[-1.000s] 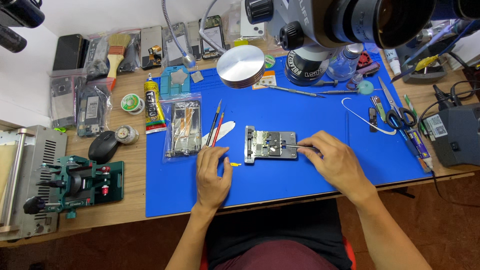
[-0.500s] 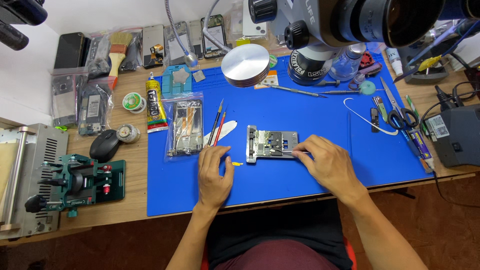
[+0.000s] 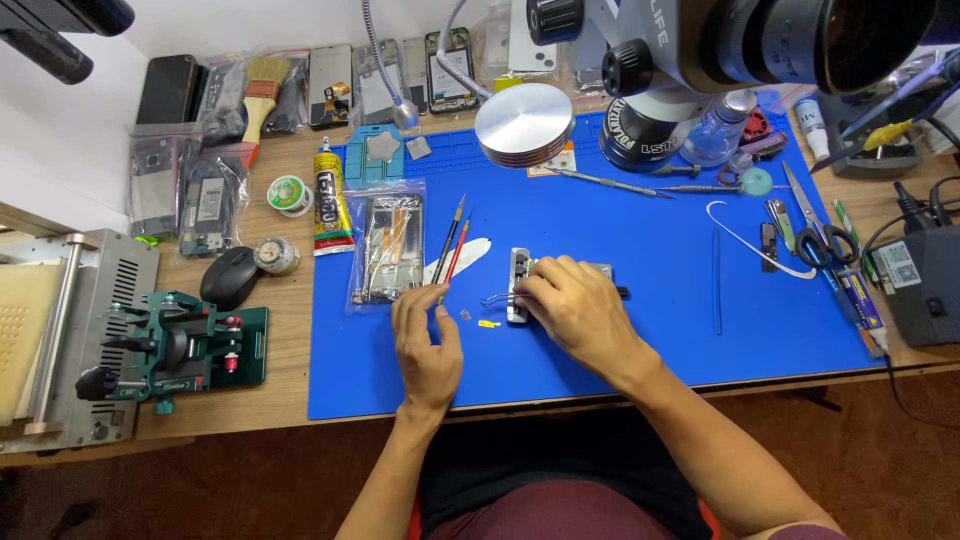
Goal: The person uses a hot air gun to heat a component on a circuit board, then uses tweezers to remove the component. They continue to manipulate the board and other small parts using tweezers and a precision tool on a blue work mat.
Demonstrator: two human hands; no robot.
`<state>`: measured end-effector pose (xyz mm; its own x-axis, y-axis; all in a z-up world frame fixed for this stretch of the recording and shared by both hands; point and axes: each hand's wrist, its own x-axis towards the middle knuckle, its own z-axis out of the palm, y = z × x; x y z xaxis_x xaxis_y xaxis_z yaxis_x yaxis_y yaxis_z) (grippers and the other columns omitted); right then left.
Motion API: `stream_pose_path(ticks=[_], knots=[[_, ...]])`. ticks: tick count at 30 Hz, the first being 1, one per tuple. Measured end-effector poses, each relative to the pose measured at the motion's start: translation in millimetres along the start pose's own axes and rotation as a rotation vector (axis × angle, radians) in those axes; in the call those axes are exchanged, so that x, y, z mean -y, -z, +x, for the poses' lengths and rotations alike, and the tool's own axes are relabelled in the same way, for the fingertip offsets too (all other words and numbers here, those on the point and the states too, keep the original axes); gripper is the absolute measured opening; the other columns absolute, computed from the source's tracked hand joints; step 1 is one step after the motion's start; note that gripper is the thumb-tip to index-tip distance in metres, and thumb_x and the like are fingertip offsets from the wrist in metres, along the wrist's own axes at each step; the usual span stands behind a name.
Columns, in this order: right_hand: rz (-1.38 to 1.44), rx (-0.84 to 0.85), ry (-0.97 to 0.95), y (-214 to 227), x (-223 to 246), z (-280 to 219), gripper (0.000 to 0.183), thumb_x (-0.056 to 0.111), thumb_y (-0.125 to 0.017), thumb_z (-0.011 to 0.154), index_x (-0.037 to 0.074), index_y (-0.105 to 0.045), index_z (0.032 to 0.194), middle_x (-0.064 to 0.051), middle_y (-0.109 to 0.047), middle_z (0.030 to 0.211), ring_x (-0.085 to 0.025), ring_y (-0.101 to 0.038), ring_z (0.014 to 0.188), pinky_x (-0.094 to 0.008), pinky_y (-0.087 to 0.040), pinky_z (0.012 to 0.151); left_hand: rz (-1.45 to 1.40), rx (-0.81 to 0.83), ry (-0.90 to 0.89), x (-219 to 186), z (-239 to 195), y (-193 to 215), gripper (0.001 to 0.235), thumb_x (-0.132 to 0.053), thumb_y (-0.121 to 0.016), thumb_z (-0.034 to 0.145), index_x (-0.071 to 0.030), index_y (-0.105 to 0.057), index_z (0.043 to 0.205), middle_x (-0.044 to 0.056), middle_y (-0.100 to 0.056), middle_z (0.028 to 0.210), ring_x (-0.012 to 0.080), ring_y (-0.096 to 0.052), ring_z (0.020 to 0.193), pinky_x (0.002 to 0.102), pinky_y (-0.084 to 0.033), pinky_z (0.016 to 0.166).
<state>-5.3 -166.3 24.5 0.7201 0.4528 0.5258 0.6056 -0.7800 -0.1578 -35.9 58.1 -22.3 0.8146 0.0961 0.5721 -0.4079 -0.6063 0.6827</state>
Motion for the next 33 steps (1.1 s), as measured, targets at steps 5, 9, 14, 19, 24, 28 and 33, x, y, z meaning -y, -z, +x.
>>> stream_pose_path(ticks=[5, 9, 14, 19, 24, 28, 33], knots=[[0.126, 0.022, -0.045, 13.4, -5.5, -0.6, 0.009, 0.027, -0.075, 0.097, 0.019, -0.070, 0.098, 0.003, -0.065, 0.092, -0.021, -0.067, 0.088, -0.033, -0.055, 0.077, 0.093, 0.186, -0.130, -6.0, 1.3, -4.8, 0.034, -0.018, -0.068, 0.098, -0.014, -0.070, 0.132, 0.007, -0.064, 0.131, 0.0292, -0.053, 0.135, 0.053, -0.024, 0.125], [0.070, -0.019, -0.192, 19.5, -43.1, -17.3, 0.010, 0.028, -0.072, 0.101, 0.019, -0.074, 0.106, 0.002, -0.067, 0.097, -0.022, -0.069, 0.093, -0.035, -0.057, 0.080, 0.095, 0.180, -0.107, -3.9, 1.5, -5.6, 0.036, -0.018, -0.066, 0.099, -0.010, -0.068, 0.134, 0.011, -0.064, 0.134, 0.0307, -0.053, 0.137, 0.054, -0.021, 0.127], [-0.068, -0.051, -0.362, 33.6, -92.8, -47.6, 0.009, 0.023, -0.073, 0.105, 0.017, -0.076, 0.111, -0.002, -0.067, 0.098, -0.025, -0.070, 0.095, -0.037, -0.057, 0.085, 0.055, 0.206, -0.086, -9.2, 4.9, -7.0, 0.041, -0.019, -0.065, 0.097, -0.007, -0.063, 0.137, 0.014, -0.064, 0.134, 0.0328, -0.053, 0.137, 0.056, -0.021, 0.128], [0.010, -0.051, -0.373, 45.4, -88.2, -61.2, 0.009, 0.024, -0.074, 0.103, 0.018, -0.078, 0.108, 0.000, -0.066, 0.102, -0.024, -0.067, 0.103, -0.038, -0.053, 0.093, -0.018, 0.475, -0.197, -29.2, 34.8, -20.3, 0.079, -0.027, -0.079, 0.087, -0.003, -0.047, 0.154, 0.019, -0.056, 0.150, 0.0406, -0.041, 0.151, 0.057, -0.011, 0.130], [0.205, -0.028, -0.321, 39.3, -55.0, -59.2, 0.007, 0.024, -0.077, 0.097, 0.018, -0.080, 0.101, 0.000, -0.070, 0.094, -0.023, -0.068, 0.096, -0.036, -0.055, 0.089, 0.036, 0.656, -0.201, -41.1, 63.7, -33.7, 0.108, -0.034, -0.090, 0.074, -0.002, -0.036, 0.161, 0.024, -0.054, 0.154, 0.0454, -0.033, 0.154, 0.064, -0.003, 0.128], [0.237, -0.027, -0.224, 25.3, -43.8, -51.7, 0.011, 0.028, -0.075, 0.099, 0.017, -0.078, 0.100, 0.000, -0.065, 0.094, -0.022, -0.064, 0.094, -0.035, -0.053, 0.089, 0.098, 0.768, -0.182, -41.7, 71.2, -35.9, 0.122, -0.033, -0.095, 0.066, -0.003, -0.031, 0.165, 0.024, -0.056, 0.151, 0.0474, -0.033, 0.154, 0.067, 0.000, 0.126], [0.267, 0.032, -0.185, 11.7, -45.6, -48.2, 0.015, 0.029, -0.072, 0.099, 0.015, -0.073, 0.095, -0.002, -0.063, 0.093, -0.025, -0.063, 0.094, -0.039, -0.053, 0.087, 0.112, 0.772, -0.150, -35.4, 68.3, -37.9, 0.121, -0.034, -0.094, 0.067, -0.005, -0.030, 0.166, 0.023, -0.057, 0.149, 0.0450, -0.036, 0.153, 0.066, 0.001, 0.127]])
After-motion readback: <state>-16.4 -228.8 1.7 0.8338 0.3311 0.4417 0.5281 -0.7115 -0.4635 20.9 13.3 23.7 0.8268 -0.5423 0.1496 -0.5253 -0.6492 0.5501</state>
